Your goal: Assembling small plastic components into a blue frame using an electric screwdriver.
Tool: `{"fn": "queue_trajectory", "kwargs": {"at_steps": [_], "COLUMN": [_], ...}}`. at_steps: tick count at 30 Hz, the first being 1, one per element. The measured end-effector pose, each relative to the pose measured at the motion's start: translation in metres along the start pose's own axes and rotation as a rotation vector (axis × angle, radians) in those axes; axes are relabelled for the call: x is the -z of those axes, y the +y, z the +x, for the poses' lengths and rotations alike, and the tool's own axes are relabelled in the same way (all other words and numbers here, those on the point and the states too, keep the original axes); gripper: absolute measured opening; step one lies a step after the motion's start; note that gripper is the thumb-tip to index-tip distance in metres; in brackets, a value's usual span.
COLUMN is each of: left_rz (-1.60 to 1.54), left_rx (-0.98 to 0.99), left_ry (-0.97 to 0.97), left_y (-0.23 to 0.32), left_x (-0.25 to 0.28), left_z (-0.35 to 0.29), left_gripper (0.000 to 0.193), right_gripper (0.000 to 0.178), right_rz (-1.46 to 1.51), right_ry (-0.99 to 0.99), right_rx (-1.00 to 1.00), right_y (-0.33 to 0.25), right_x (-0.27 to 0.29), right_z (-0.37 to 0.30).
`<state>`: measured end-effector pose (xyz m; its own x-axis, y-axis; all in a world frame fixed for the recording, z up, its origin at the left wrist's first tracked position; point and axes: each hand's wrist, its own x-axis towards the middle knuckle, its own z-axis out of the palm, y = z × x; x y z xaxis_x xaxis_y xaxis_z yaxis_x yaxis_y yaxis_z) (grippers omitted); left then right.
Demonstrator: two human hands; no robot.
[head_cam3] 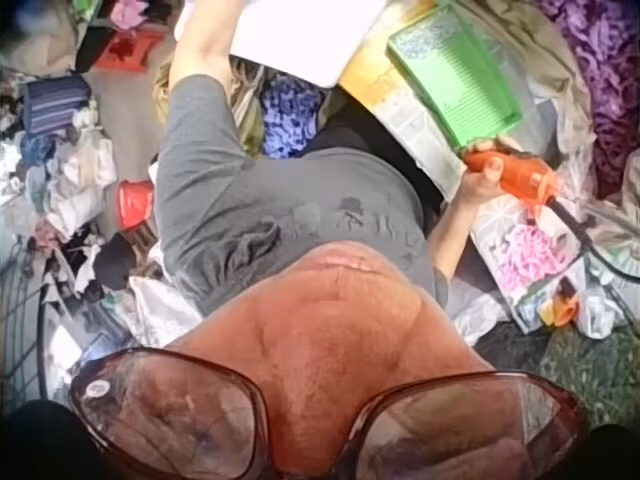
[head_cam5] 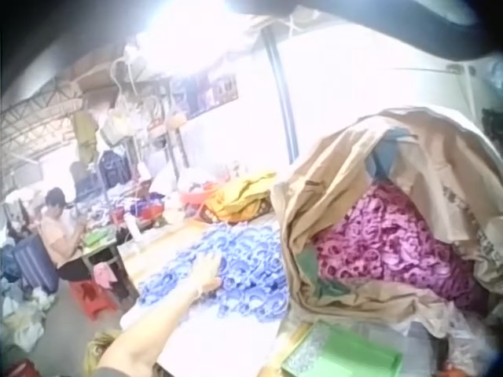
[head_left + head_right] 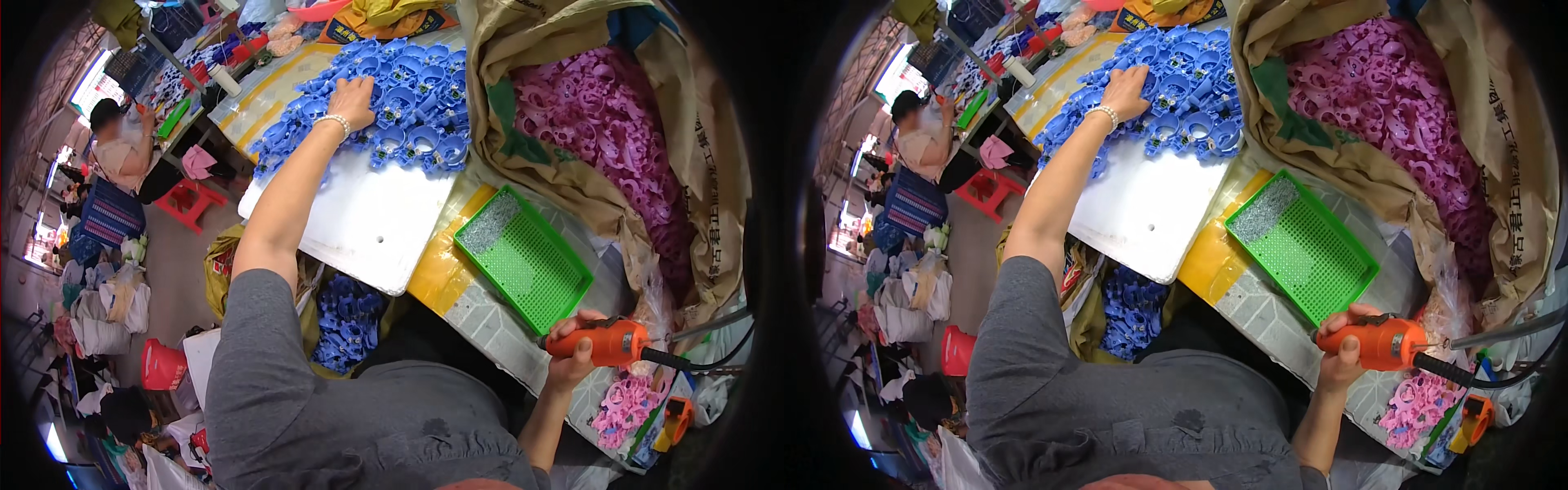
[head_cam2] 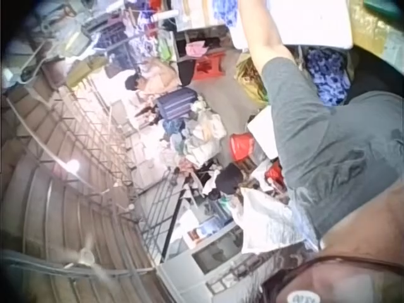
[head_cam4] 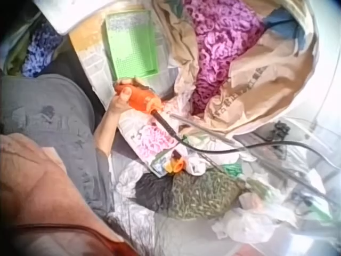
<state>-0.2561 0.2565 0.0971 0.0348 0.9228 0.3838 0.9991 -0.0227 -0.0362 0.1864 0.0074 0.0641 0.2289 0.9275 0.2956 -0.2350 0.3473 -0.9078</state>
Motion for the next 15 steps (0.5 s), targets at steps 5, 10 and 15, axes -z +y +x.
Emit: {"fn": "queue_trajectory", "kwargs": {"at_steps": [5, 10, 15], "left_rz": [0.010, -0.020, -0.130], "left_rx": [0.036, 0.019, -0.074], "left_ry": [-0.101, -0.027, -0.040], "left_y": [-0.002, -0.012, -0.010], "left_x": [0.003, -0.002, 0.012], "left_z": [0.004, 0.004, -0.001], "left_gripper": [0.052, 0.049, 0.056], "right_gripper": [0.055, 0.055, 0.056], "right_rz": [0.018, 0.028, 0.090], "right_ry": [-0.018, -0.038, -0.043], "right_rx": [-0.014, -0.023, -0.052], "right_y": [0.002, 0.005, 0.010], "right_x": [-0.002, -0.008, -0.005], "right_z": [0.004, 0.006, 0.005]}}
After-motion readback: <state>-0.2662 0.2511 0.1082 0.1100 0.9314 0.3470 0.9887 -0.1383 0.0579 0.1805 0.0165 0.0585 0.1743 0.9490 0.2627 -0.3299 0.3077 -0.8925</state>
